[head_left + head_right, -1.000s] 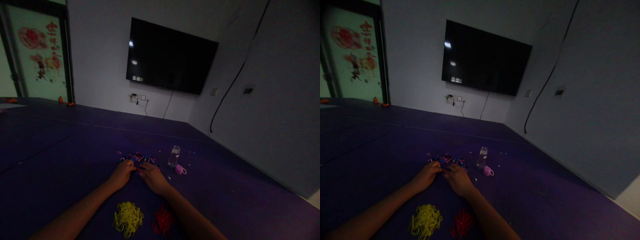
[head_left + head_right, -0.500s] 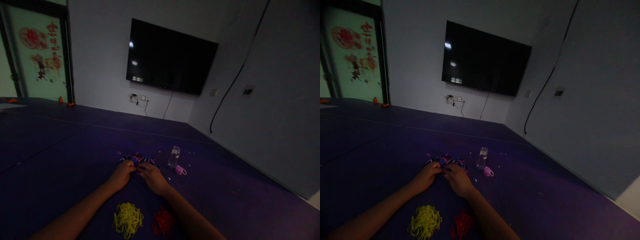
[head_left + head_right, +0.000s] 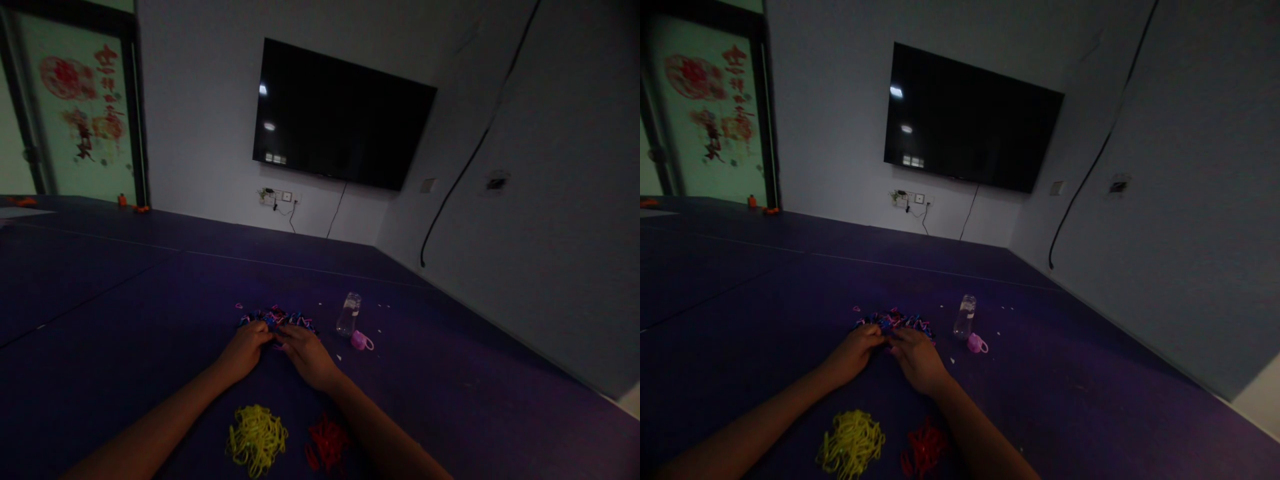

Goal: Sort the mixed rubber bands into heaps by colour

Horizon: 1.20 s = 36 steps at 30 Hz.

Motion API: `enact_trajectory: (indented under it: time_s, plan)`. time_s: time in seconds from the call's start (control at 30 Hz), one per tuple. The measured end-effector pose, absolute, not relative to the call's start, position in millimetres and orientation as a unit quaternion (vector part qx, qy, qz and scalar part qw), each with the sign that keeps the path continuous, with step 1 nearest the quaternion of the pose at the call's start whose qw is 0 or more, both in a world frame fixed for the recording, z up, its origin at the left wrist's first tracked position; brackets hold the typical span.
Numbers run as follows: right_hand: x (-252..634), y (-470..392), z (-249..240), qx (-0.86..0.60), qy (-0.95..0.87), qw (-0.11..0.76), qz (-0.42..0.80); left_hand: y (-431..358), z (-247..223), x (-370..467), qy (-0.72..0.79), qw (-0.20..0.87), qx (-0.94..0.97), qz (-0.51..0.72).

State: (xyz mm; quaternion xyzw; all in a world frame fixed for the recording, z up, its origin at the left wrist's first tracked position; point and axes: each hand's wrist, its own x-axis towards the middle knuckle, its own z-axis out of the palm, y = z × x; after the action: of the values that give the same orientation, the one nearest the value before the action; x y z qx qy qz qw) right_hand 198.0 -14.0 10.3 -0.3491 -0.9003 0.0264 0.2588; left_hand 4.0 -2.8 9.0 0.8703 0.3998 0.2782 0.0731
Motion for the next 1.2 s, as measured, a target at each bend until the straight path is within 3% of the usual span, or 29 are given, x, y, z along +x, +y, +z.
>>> enact_trajectory:
  time_s: [0.73, 1.2]
  plan:
    - [198.2, -11.3, 3.6, -0.424, -0.879, 0.217, -0.004, -1.1, 4.9, 4.5, 0.397, 0.083, 0.863, 0.301]
    - [198.3, -9.8, 4.4, -0.406, -0.881, 0.244, 0.004, -2.4, 5.3, 5.1, 0.397, 0.092, 0.846, 0.344]
